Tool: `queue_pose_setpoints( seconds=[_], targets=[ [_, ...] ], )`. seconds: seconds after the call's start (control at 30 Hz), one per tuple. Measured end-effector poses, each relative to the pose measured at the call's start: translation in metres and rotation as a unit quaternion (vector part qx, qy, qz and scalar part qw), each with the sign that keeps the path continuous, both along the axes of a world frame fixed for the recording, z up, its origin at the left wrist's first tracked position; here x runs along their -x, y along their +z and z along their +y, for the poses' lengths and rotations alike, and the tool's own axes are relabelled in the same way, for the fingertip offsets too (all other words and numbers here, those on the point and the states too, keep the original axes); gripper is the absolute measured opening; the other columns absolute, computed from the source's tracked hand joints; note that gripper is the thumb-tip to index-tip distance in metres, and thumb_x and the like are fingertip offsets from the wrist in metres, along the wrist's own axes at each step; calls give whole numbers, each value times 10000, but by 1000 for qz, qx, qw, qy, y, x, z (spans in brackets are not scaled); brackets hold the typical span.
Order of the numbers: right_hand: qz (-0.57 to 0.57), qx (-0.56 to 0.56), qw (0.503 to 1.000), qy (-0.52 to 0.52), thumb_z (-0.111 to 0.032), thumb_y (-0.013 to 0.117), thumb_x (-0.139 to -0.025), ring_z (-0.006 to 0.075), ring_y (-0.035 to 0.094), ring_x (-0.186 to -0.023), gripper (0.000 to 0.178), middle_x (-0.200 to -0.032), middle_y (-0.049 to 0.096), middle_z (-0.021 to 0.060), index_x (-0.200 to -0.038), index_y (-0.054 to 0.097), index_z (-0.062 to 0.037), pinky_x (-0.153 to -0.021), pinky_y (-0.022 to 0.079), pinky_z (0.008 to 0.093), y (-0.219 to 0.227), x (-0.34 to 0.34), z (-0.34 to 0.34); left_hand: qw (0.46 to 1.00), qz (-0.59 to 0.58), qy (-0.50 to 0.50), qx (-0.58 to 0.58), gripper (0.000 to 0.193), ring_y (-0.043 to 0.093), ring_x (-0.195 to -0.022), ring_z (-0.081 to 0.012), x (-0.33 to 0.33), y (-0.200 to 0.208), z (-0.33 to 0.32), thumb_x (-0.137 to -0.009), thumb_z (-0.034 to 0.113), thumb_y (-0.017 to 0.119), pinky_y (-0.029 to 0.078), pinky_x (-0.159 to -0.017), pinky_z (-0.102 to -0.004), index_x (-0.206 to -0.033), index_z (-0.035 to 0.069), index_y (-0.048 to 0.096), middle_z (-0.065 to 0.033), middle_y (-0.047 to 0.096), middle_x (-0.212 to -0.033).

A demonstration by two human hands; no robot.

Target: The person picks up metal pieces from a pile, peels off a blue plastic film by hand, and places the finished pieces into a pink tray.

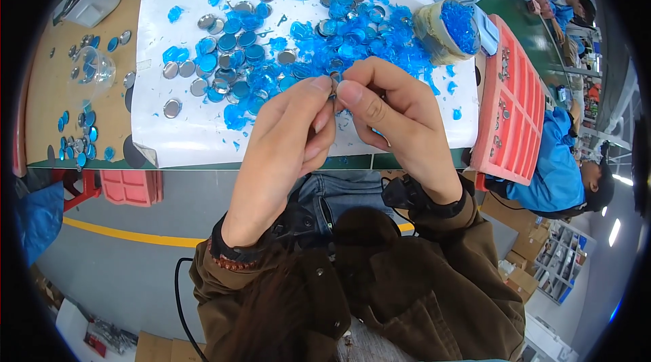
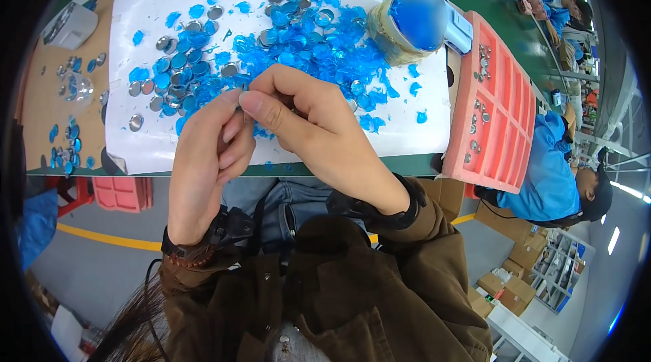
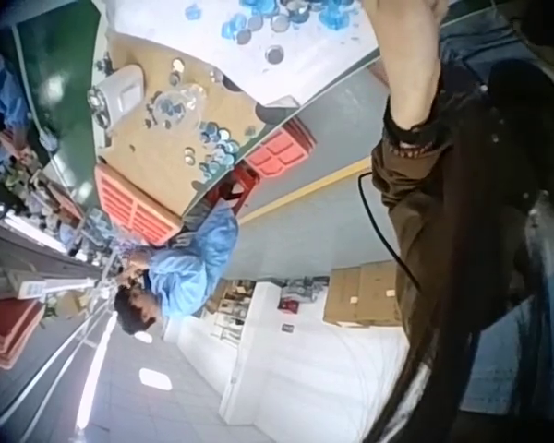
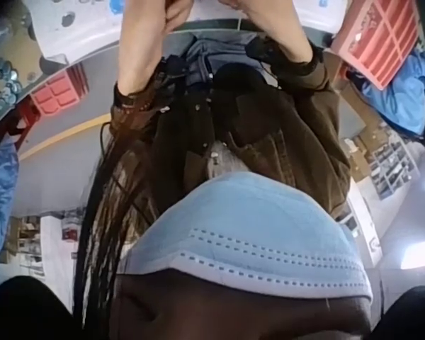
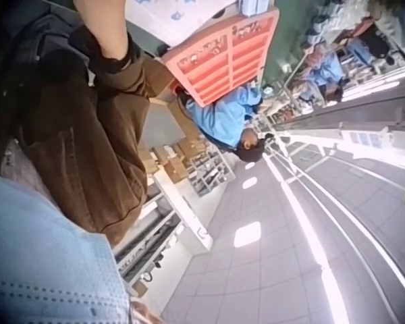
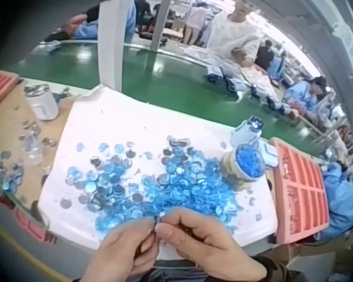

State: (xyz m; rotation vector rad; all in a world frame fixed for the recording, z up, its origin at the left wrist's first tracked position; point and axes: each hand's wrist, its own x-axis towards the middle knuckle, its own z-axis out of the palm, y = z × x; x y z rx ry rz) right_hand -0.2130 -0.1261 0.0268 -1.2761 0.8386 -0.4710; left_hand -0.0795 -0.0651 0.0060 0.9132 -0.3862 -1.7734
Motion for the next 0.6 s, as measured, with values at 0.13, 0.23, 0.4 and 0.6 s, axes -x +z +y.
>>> queue_pose_setpoints(
  seconds=[0.13,0.23,0.4,0.6],
  targets=[
    [-64,-103,993,-9,-157,473,-846,30,302,-431,166,-629,433,-4,-818,495,6,-368,213,163,0,-2,-4,943,-309,65,100,225,389,-486,-109,12,-5,7,-861,235,434,270,-446,-257,-740,45,430,-66,398,-569],
    [-112,-210,971,-16,-158,472,-844,32,282,-415,176,-599,415,0,-796,491,10,-350,203,160,2,1,-6,840,-487,113,209,184,444,-546,-157,13,-16,4,-818,218,498,294,-485,-287,-797,41,454,-84,444,-626],
    [-174,-282,943,21,-145,458,-845,32,254,-404,186,-555,355,-13,-750,477,14,-343,223,169,4,3,-2,683,-640,101,336,185,472,-563,-221,0,-10,6,-743,179,575,305,-504,-303,-813,39,477,-72,506,-655],
    [-203,-295,933,34,-140,453,-851,37,255,-413,184,-550,343,-20,-769,486,20,-383,303,200,3,4,3,672,-629,101,377,147,465,-520,-212,-7,-8,5,-746,153,577,300,-499,-301,-780,43,486,-47,500,-597]
  ],
)
